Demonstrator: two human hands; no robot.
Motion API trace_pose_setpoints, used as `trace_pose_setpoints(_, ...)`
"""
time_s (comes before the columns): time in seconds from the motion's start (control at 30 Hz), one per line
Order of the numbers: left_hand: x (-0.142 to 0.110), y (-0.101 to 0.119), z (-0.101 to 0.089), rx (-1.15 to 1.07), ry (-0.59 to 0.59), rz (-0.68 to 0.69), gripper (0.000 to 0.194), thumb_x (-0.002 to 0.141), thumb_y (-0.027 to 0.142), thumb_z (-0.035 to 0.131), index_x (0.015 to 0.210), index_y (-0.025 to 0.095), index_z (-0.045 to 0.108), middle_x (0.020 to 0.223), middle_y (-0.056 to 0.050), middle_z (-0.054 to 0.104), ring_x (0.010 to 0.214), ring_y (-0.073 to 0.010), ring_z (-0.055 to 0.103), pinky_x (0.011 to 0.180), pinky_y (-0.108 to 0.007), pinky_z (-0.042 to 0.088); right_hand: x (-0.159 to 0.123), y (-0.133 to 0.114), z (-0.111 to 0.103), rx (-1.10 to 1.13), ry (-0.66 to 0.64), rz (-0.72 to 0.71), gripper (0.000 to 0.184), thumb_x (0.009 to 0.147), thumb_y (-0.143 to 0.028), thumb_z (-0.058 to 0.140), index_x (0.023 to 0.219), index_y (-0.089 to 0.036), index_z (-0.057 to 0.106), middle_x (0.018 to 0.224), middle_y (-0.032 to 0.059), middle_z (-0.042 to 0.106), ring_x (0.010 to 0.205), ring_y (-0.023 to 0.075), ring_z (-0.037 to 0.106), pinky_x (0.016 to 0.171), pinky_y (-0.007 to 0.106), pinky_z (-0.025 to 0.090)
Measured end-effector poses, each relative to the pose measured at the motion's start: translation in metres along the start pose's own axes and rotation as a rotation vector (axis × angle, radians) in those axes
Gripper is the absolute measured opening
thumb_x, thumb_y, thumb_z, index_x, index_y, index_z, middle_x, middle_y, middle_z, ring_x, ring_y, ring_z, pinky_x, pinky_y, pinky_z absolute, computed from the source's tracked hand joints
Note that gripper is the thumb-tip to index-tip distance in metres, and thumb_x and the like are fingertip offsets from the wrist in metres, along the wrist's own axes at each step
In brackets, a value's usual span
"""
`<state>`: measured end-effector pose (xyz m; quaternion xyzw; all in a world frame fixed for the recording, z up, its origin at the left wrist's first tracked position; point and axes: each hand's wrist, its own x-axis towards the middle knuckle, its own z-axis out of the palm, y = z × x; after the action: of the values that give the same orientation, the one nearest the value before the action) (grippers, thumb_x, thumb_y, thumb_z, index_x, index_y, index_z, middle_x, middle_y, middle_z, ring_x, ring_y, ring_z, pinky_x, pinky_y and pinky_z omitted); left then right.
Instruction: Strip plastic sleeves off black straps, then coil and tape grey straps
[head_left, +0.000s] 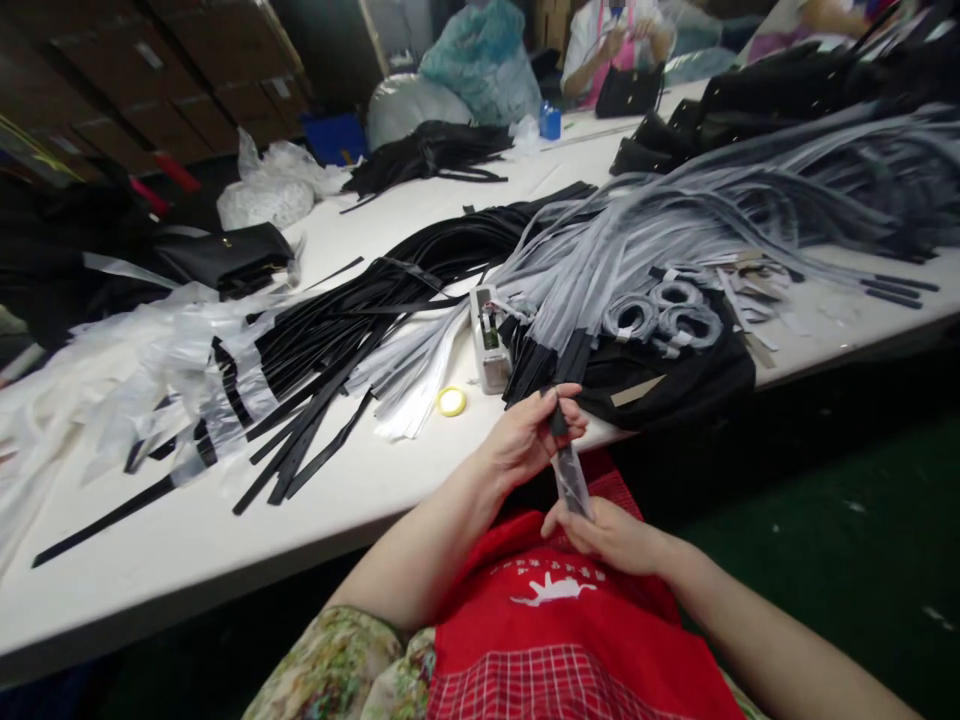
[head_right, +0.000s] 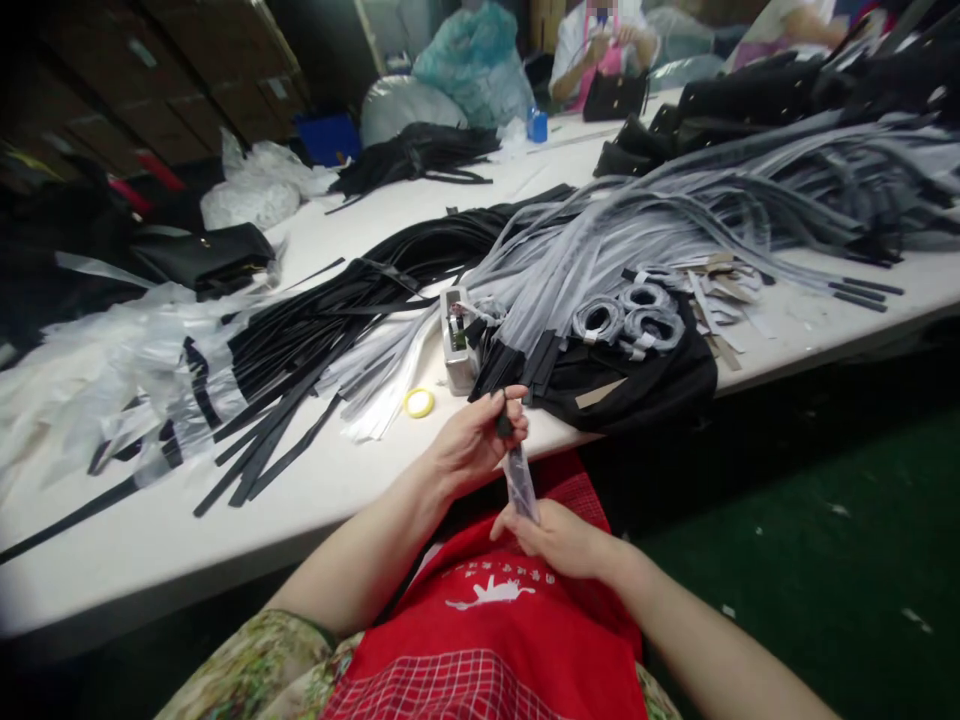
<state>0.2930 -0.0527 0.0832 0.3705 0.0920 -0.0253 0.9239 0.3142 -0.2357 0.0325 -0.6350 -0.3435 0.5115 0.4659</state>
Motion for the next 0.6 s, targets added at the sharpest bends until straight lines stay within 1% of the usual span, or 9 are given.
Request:
trace_pose_setpoints(0.1,0.022,-0.026,0.015,0.609,-0.044,0.211,0.028,0.095,0.035,0.049,0.108,0.015,0.062,0.092,-0.008,0.07,0.089,-0.0177,0.065,0.088,-0.032,0.05,-0.008,-0.017,-0.003,0.355,0.024,-0.017,0.051,0.094,-0.057,0.043,0.097,-0.012,0.067,0.049,-0.0089,0.033,0.039,0.0054,0.027,0.039,0.018,0.027)
trace_pose_setpoints(0.2,0.021,-0.038,0.018,1.178,-0.226,0.325,0.029,0.097,0.03,0.039,0.113,0.018,0.061,0.102,-0.009,0.07,0.097,-0.0202,0.064,0.091,-0.034,0.047,-0.028,-0.022,-0.022,0.52,0.098,-0.031,0.047,0.089,-0.055,0.053,0.088,-0.01,0.066,0.044,-0.01,0.032,0.034,0.0044,0.027,0.035,0.018,0.026)
trace_pose_setpoints(0.27,0.014,-0.038,0.019,1.41,-0.371,0.372,0.031,0.096,0.025,0.034,0.114,0.017,0.058,0.105,-0.011,0.068,0.097,-0.0219,0.063,0.09,-0.034,0.047,-0.043,-0.019,-0.036,0.556,0.139,-0.045,0.04,0.086,-0.05,0.06,0.079,-0.011,0.063,0.038,-0.0108,0.033,0.03,0.0039,0.026,0.036,0.018,0.03)
trace_pose_setpoints(0.37,0.001,-0.038,0.024,1.639,-0.497,0.355,0.029,0.094,0.029,0.036,0.099,0.015,0.06,0.089,-0.013,0.066,0.082,-0.0238,0.062,0.081,-0.036,0.047,-0.062,-0.011,-0.059,0.524,0.233,-0.044,0.033,0.081,-0.046,0.064,0.07,-0.016,0.056,0.033,-0.011,0.036,0.026,0.0037,0.024,0.038,0.021,0.038)
trace_pose_setpoints(0.4,-0.003,-0.038,0.027,1.665,-0.5,0.306,0.03,0.094,0.034,0.036,0.09,0.015,0.06,0.08,-0.011,0.063,0.075,-0.0227,0.059,0.077,-0.035,0.046,-0.067,-0.009,-0.066,0.448,0.273,-0.017,0.034,0.08,-0.046,0.064,0.068,-0.017,0.054,0.033,-0.0098,0.038,0.026,0.0049,0.027,0.038,0.022,0.039)
trace_pose_setpoints(0.47,-0.008,-0.041,0.031,1.564,-0.48,0.119,0.038,0.094,0.043,0.036,0.076,0.017,0.057,0.066,-0.006,0.055,0.061,-0.0181,0.052,0.066,-0.032,0.043,-0.072,-0.009,-0.079,0.151,0.416,0.029,0.031,0.078,-0.046,0.064,0.069,-0.017,0.055,0.042,-0.0035,0.052,0.033,0.0103,0.045,0.043,0.025,0.044)
trace_pose_setpoints(0.53,-0.011,-0.044,0.035,1.224,-0.459,-0.162,0.046,0.094,0.053,0.032,0.073,0.018,0.054,0.056,0.0,0.045,0.05,-0.0138,0.042,0.055,-0.028,0.037,-0.072,-0.012,-0.081,-0.228,0.645,-0.021,0.026,0.075,-0.04,0.067,0.086,-0.016,0.063,0.074,0.0071,0.069,0.064,0.0199,0.065,0.063,0.034,0.054)
trace_pose_setpoints(0.57,-0.01,-0.044,0.038,1.002,-0.451,-0.297,0.048,0.092,0.056,0.032,0.075,0.018,0.054,0.053,0.003,0.038,0.046,-0.0123,0.036,0.051,-0.026,0.034,-0.069,-0.015,-0.076,-0.375,0.734,-0.084,0.031,0.075,-0.036,0.067,0.099,-0.017,0.064,0.095,0.0113,0.07,0.085,0.0245,0.067,0.078,0.039,0.054)
trace_pose_setpoints(0.6,-0.008,-0.045,0.04,0.787,-0.44,-0.396,0.048,0.091,0.059,0.033,0.078,0.018,0.054,0.051,0.006,0.032,0.043,-0.0112,0.031,0.048,-0.025,0.032,-0.065,-0.017,-0.067,-0.453,0.777,-0.154,0.038,0.075,-0.032,0.065,0.11,-0.018,0.063,0.111,0.0126,0.067,0.102,0.0272,0.063,0.09,0.043,0.05)
